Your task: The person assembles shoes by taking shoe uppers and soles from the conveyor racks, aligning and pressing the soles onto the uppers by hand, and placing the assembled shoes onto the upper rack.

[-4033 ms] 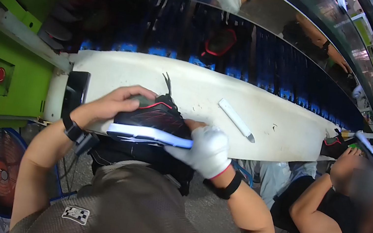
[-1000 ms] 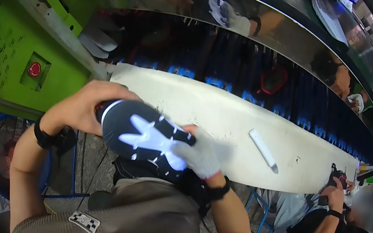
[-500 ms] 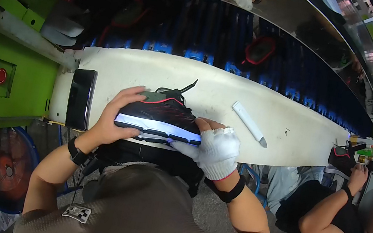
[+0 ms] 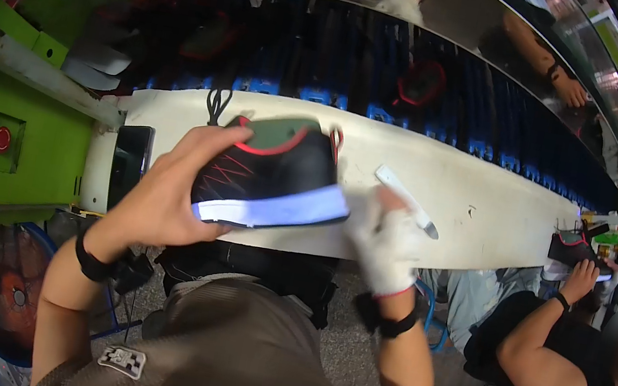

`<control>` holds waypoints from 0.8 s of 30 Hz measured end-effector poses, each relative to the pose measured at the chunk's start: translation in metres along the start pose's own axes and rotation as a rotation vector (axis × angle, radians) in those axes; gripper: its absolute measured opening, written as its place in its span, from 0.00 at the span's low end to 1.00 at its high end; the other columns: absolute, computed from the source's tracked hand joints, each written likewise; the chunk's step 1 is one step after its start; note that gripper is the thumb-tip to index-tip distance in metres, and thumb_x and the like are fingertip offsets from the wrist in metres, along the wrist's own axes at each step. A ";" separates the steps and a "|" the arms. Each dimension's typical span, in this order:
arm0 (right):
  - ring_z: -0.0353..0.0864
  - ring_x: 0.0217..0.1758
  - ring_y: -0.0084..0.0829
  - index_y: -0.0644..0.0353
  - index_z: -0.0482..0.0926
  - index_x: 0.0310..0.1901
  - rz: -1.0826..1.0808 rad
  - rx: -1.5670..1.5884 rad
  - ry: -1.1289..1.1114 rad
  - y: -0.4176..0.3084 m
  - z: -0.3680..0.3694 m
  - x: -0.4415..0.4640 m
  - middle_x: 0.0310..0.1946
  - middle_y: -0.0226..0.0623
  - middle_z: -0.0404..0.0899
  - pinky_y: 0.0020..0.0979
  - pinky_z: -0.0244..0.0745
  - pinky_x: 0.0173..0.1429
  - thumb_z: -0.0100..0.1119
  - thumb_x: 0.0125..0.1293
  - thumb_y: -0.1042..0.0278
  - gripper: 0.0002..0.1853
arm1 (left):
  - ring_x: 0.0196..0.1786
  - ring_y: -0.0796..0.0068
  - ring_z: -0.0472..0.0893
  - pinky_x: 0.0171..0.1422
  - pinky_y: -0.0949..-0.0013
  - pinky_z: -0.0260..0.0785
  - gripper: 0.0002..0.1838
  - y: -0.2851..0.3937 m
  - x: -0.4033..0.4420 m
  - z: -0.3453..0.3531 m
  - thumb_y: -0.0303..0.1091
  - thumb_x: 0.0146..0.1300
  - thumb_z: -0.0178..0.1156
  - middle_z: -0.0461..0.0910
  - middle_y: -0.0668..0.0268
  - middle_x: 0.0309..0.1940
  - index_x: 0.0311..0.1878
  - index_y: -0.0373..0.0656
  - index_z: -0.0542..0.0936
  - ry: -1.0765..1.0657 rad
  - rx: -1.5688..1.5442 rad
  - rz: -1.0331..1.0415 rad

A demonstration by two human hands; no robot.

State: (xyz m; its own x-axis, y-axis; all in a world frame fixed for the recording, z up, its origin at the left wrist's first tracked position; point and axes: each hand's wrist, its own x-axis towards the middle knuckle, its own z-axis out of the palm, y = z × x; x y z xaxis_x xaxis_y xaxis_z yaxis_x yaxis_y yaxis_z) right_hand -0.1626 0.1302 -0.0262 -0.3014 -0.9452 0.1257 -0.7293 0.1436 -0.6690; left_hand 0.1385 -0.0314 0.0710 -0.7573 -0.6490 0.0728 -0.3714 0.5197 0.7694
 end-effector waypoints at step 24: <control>0.70 0.26 0.26 0.54 0.73 0.55 0.635 1.745 0.047 -0.038 0.032 0.059 0.28 0.29 0.70 0.31 0.69 0.28 0.53 0.84 0.49 0.16 | 0.70 0.43 0.78 0.73 0.44 0.70 0.44 0.021 0.025 0.084 0.56 0.38 0.84 0.84 0.58 0.61 0.57 0.40 0.85 -0.153 0.508 0.206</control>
State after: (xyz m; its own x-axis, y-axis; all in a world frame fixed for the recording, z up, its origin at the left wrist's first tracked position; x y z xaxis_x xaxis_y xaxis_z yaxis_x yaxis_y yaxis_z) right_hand -0.1331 0.0599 -0.0173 -0.2795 -0.8647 -0.4174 0.8555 -0.0270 -0.5171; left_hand 0.0668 0.0100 0.0351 -0.8966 -0.4377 0.0675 -0.3909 0.8537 0.3441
